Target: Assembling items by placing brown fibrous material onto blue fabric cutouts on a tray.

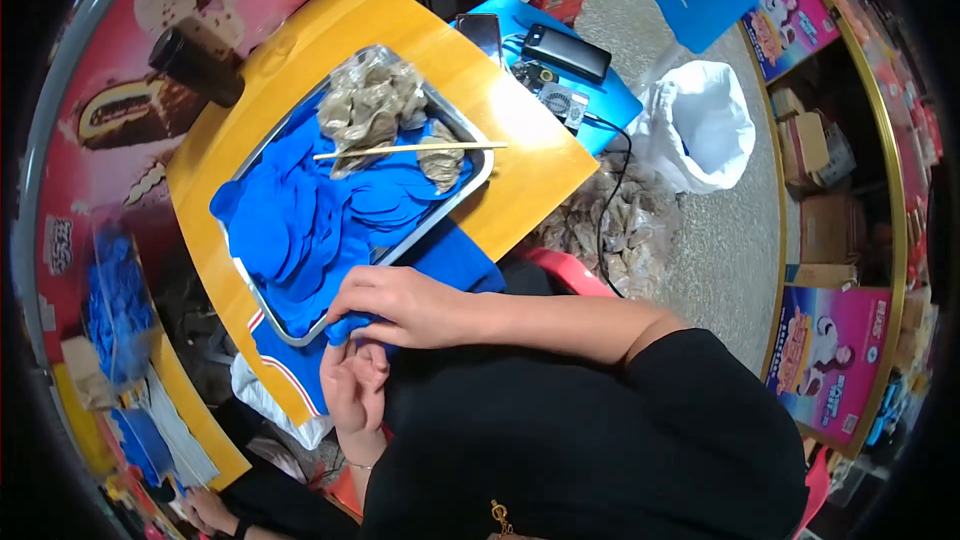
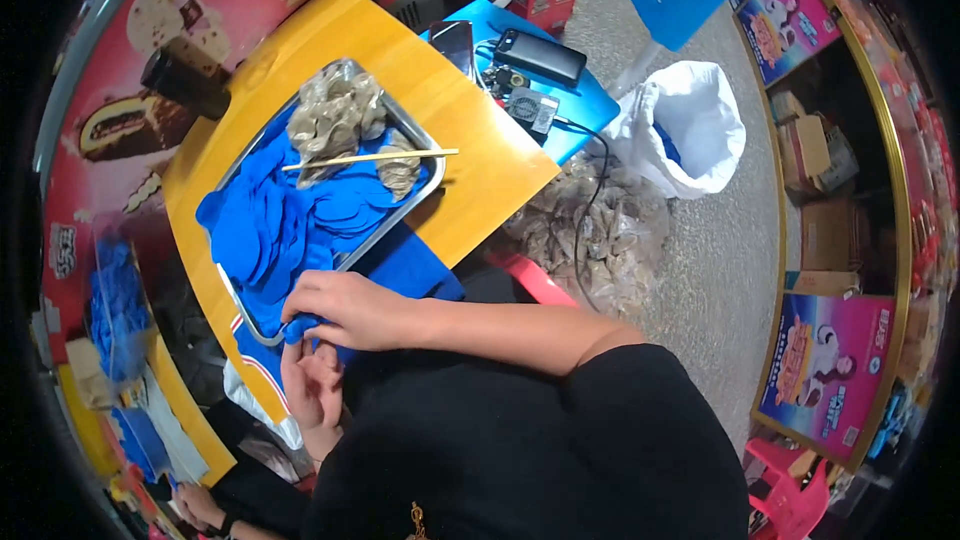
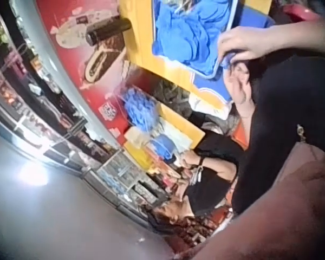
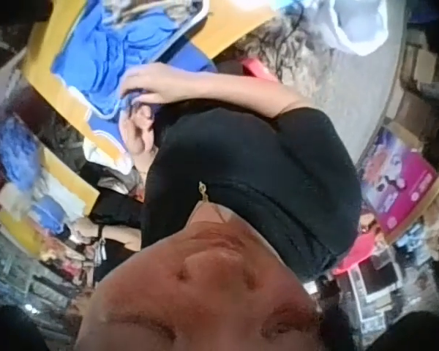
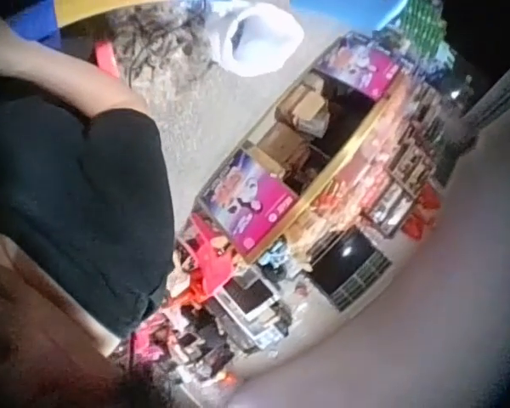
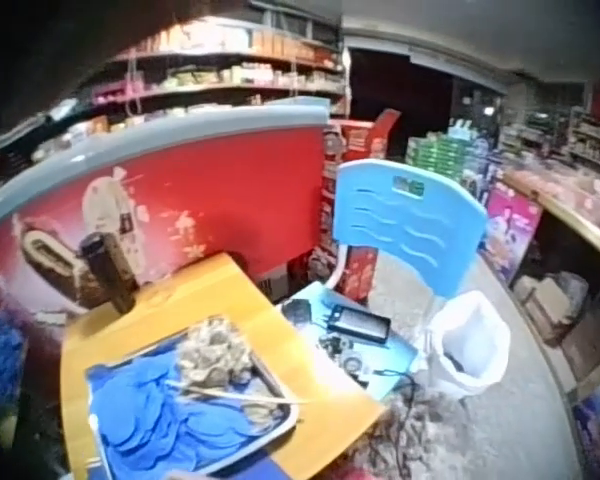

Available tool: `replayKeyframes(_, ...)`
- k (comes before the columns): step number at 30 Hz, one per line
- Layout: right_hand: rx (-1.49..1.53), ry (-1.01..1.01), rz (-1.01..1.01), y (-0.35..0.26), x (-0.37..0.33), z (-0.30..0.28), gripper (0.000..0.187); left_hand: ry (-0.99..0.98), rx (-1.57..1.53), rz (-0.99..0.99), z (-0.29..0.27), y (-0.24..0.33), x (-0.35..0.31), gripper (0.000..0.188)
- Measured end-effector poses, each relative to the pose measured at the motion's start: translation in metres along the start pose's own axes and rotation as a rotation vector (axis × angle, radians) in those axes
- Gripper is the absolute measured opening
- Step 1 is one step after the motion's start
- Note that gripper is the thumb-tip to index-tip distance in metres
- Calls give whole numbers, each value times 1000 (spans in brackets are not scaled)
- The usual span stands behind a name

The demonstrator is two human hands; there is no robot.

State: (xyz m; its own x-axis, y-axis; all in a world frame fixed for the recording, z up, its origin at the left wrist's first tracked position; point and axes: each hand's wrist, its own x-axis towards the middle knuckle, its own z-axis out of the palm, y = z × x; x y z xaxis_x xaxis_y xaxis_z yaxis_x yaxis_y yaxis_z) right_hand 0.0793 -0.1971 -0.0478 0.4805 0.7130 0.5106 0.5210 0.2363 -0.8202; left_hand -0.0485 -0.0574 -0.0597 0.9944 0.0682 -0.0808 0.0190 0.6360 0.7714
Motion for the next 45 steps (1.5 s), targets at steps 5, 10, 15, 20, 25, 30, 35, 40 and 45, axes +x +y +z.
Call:
replayKeyframes(5, 25, 95, 97, 6, -4, 1, 21, 220, 1015, 234, 12, -9, 2, 35)
replayKeyframes(10, -32, -17, 145, 2, 2, -18, 55, 397, 879, 216, 28, -5, 2, 20)
replayKeyframes(15, -18, 197, 557, 23, 8, -45, 83, 331, 1173, 420, 23, 7, -2, 12)
replayKeyframes(20, 45, -312, 284, -16, 22, -28, 58, 454, 509, 178, 18, 0, -9, 11)
replayKeyframes(25, -64, -236, 189, -19, 19, 3, 39, 534, 400, 182, 21, 5, -4, 10)
replayKeyframes(30, -163, -106, 178, -14, 22, 18, 28, 485, 373, 208, 11, 6, -8, 14)
replayKeyframes(35, -149, -114, 204, -19, 34, 15, 18, 341, 1300, 499, 5, 19, -2, 17)
replayKeyframes(40, -47, -170, 238, -14, 43, 15, 12, -38, 1304, 558, -6, 25, 4, 22)
replayKeyframes(45, 102, -151, 322, -11, 46, 15, 15, -156, 1211, 552, -2, 31, 10, 21)
